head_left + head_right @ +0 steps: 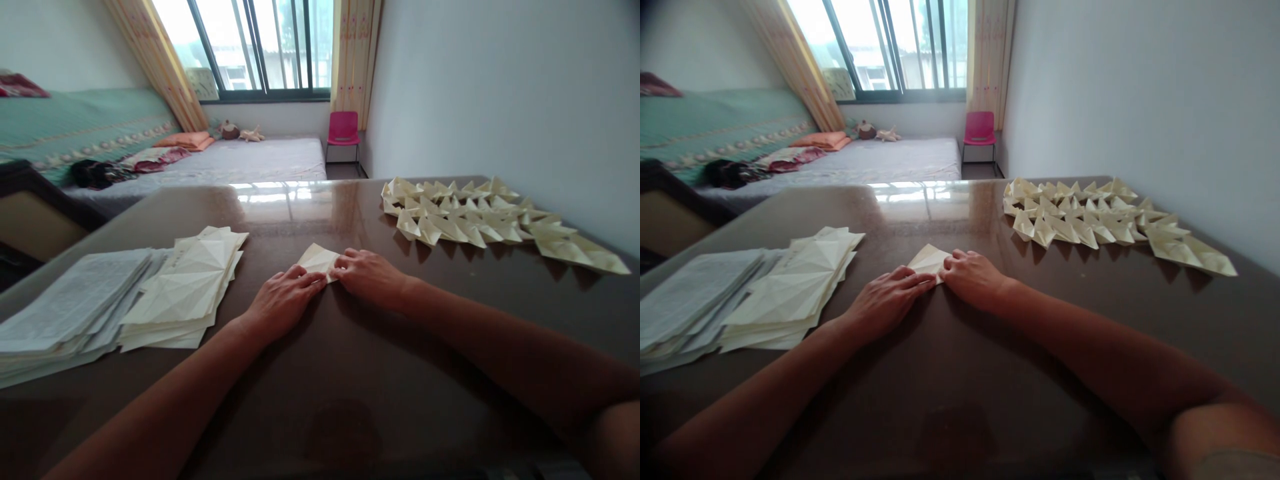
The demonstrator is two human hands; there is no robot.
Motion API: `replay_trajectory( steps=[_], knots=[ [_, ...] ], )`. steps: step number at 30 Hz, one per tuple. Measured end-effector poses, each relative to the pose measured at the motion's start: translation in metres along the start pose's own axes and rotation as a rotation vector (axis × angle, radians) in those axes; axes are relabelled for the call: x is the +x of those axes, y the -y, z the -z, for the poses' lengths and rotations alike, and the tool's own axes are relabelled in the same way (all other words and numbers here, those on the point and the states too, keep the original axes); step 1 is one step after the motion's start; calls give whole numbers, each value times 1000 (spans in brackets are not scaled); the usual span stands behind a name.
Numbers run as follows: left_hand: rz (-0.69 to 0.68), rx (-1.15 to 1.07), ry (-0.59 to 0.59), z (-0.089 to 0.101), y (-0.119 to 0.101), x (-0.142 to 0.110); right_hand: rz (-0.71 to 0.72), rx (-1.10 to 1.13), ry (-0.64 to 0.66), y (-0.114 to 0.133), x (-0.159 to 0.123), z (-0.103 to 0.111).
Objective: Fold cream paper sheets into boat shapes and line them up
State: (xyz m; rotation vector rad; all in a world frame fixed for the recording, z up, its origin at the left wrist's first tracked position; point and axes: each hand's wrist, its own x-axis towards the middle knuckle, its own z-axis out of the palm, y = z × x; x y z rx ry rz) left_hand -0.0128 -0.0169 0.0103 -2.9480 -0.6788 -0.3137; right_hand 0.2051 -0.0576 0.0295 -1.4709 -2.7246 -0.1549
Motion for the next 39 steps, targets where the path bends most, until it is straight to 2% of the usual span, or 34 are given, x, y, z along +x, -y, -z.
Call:
replay_trajectory(
  steps=[5,10,14,18,21,24,30,35,39],
  knots=[
    [92,-9,-93,-6,15,-1,17,-132,-7,1,2,-4],
    [104,19,-72,-7,21,-3,-14,-83,-64,-16,3,-8],
    [52,54,-123,2,18,-2,0,129,-145,-36,3,-16],
    [-100,-21,-83,8,12,-1,120,343,-215,-51,3,-23],
    [-196,-82,-36,9,6,-1,191,412,-197,-53,2,-22],
    [-204,-136,22,9,1,-1,208,412,-155,-47,2,-16],
    [-51,-323,27,6,3,0,245,580,-47,-41,4,-15],
    [223,-413,-50,-8,6,9,226,620,-45,-44,6,-18],
    [334,-390,-52,-14,6,17,226,630,-51,-43,5,-16]
  ],
)
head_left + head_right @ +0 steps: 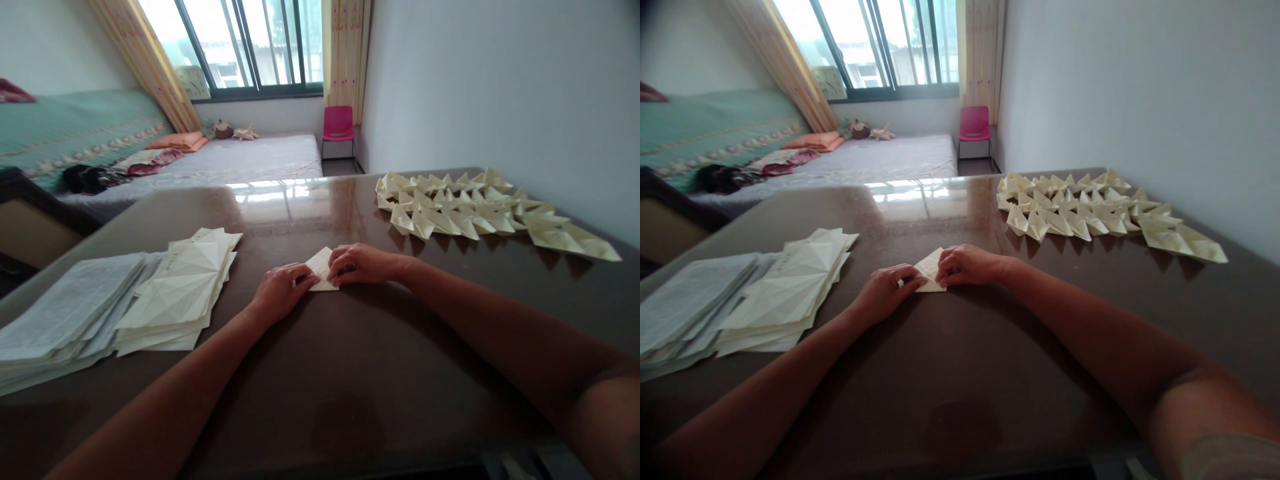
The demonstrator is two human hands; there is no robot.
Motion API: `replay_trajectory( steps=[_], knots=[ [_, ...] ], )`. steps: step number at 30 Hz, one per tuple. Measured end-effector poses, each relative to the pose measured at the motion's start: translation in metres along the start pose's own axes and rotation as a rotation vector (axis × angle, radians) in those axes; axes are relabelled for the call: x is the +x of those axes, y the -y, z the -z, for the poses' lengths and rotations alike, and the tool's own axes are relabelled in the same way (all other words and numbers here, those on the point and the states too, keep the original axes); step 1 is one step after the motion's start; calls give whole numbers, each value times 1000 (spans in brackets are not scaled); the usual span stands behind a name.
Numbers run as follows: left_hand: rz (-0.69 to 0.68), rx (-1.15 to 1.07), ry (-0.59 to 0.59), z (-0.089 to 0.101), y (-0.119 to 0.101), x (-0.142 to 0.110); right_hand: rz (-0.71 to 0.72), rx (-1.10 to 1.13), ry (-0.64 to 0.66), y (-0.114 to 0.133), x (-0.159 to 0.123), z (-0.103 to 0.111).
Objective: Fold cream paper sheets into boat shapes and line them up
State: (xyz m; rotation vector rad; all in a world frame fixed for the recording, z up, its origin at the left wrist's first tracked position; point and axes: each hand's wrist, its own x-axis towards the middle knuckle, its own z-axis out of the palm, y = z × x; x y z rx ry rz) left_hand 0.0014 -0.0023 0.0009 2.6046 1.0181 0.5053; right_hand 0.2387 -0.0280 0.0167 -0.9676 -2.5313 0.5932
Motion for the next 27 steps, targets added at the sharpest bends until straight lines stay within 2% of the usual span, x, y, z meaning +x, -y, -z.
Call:
replay_trajectory(
  steps=[12,17,21,24,27],
  knots=[
    [52,50,-9,-5,0,7,39,20,-9,-6,-1,-4],
    [80,67,-7,-4,-2,7,-5,-30,-1,-2,-2,-2],
    [94,35,-9,-5,-1,7,61,-77,42,2,-3,2],
    [28,64,-54,-6,1,7,90,-135,71,6,-4,4],
    [-113,197,-65,-3,-1,3,78,-231,110,13,-4,7]
  ],
)
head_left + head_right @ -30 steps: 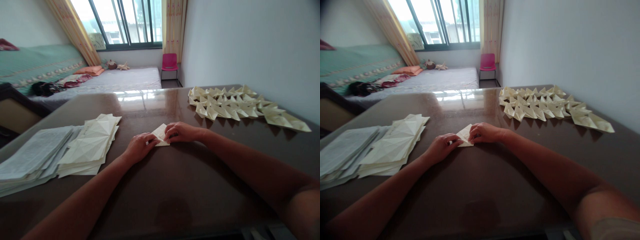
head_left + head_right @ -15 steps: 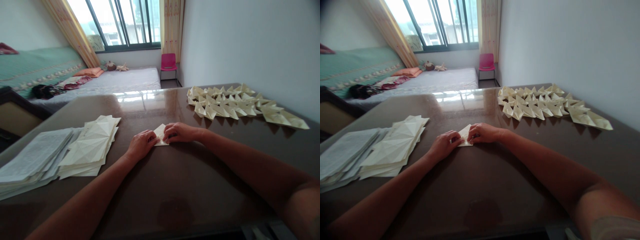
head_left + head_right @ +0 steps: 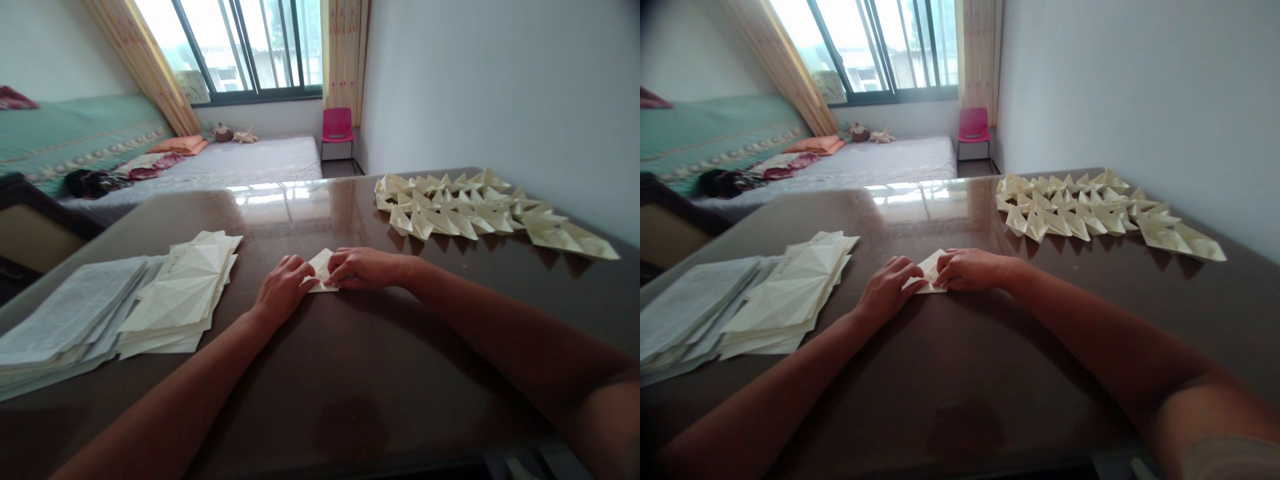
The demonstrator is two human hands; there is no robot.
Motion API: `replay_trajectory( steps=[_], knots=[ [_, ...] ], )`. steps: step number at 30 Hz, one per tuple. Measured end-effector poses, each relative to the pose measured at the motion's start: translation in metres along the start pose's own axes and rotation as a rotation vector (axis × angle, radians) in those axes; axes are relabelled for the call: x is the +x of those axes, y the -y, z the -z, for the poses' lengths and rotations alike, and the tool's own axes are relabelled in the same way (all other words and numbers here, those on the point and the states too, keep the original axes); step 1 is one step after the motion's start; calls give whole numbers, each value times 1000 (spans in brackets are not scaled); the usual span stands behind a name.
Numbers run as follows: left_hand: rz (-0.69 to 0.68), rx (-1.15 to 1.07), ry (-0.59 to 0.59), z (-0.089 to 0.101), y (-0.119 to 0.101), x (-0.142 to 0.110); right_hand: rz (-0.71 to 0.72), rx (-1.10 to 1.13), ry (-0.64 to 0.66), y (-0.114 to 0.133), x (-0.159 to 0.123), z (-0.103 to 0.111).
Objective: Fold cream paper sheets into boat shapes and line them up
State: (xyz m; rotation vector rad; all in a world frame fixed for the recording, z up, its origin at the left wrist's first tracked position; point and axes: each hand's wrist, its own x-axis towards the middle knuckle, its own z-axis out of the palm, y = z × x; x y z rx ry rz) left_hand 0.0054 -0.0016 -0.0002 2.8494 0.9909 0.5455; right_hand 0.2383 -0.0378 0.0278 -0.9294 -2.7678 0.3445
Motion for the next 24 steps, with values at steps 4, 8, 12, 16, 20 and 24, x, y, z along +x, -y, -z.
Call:
replay_trajectory(
  steps=[4,8,12,16,20,24],
  knots=[
    [-173,148,122,13,-10,-8,-74,-149,63,13,0,5],
    [-202,338,229,22,-26,-17,-96,-276,139,31,1,10],
    [-192,456,299,22,-39,-21,-172,-328,205,53,2,15],
    [-180,478,338,23,-44,-25,-255,-343,269,68,2,17],
    [-191,466,353,28,-46,-27,-288,-352,261,72,3,13],
    [-181,456,341,28,-46,-26,-324,-394,216,69,4,5]
  ],
)
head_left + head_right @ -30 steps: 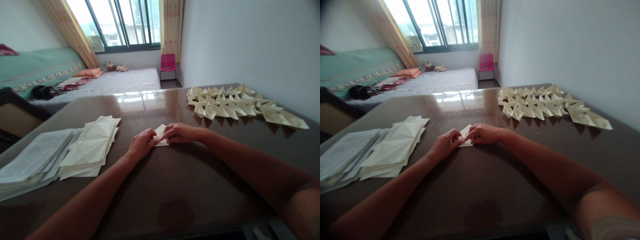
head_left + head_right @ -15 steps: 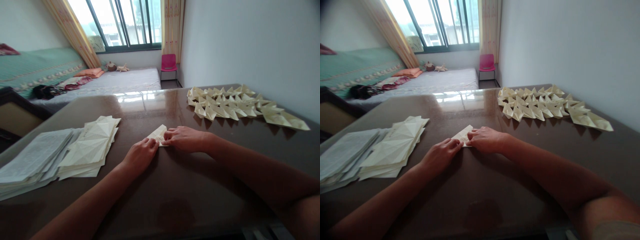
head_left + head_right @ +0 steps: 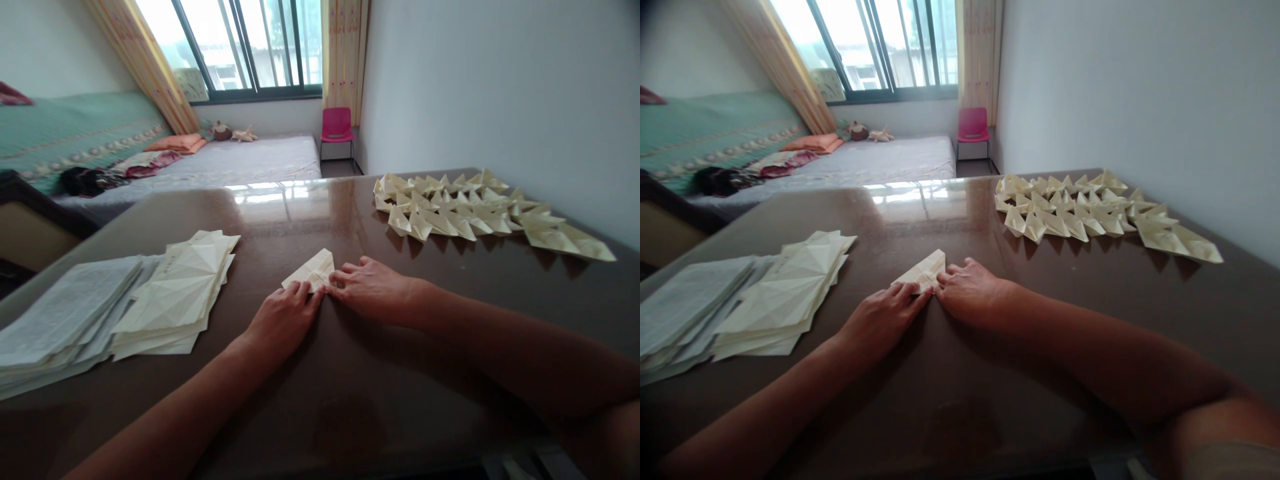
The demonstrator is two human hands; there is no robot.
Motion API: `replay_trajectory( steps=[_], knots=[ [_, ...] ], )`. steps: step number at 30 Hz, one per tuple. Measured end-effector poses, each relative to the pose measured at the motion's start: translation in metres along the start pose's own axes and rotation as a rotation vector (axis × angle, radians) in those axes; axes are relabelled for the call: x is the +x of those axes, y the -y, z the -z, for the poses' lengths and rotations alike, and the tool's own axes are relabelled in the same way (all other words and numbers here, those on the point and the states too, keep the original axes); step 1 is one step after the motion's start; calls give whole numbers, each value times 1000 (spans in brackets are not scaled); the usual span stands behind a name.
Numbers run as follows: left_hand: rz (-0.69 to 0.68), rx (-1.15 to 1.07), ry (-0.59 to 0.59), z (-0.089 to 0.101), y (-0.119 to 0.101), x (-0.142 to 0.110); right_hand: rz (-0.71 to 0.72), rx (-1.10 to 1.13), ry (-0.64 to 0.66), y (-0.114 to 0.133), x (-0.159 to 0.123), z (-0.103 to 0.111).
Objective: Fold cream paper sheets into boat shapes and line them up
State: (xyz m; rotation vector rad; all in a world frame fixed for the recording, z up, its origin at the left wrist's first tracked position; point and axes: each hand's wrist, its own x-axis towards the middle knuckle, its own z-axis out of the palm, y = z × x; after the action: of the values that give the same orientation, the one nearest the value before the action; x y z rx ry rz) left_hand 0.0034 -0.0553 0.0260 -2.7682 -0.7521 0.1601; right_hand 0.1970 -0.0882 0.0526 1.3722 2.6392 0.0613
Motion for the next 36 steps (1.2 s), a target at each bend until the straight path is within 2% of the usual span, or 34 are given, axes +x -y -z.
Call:
replay_trajectory(
  steps=[4,14,20,25,30,33,36],
  knots=[
    [8,0,-5,-5,0,2,-21,-5,-16,-4,4,-8],
    [18,43,-60,-7,0,6,-8,18,-159,-17,19,-26],
    [-14,21,-160,-12,6,9,28,141,-236,-37,25,-31],
    [-10,-30,-235,-16,23,11,-33,155,-224,-43,25,-24],
    [58,-159,-255,-24,35,14,-132,432,-130,-42,27,-24],
    [60,-269,-285,-26,32,13,-185,530,-152,-39,32,-30],
    [37,-339,-311,-25,21,12,-211,535,-198,-38,35,-35]
  ],
)
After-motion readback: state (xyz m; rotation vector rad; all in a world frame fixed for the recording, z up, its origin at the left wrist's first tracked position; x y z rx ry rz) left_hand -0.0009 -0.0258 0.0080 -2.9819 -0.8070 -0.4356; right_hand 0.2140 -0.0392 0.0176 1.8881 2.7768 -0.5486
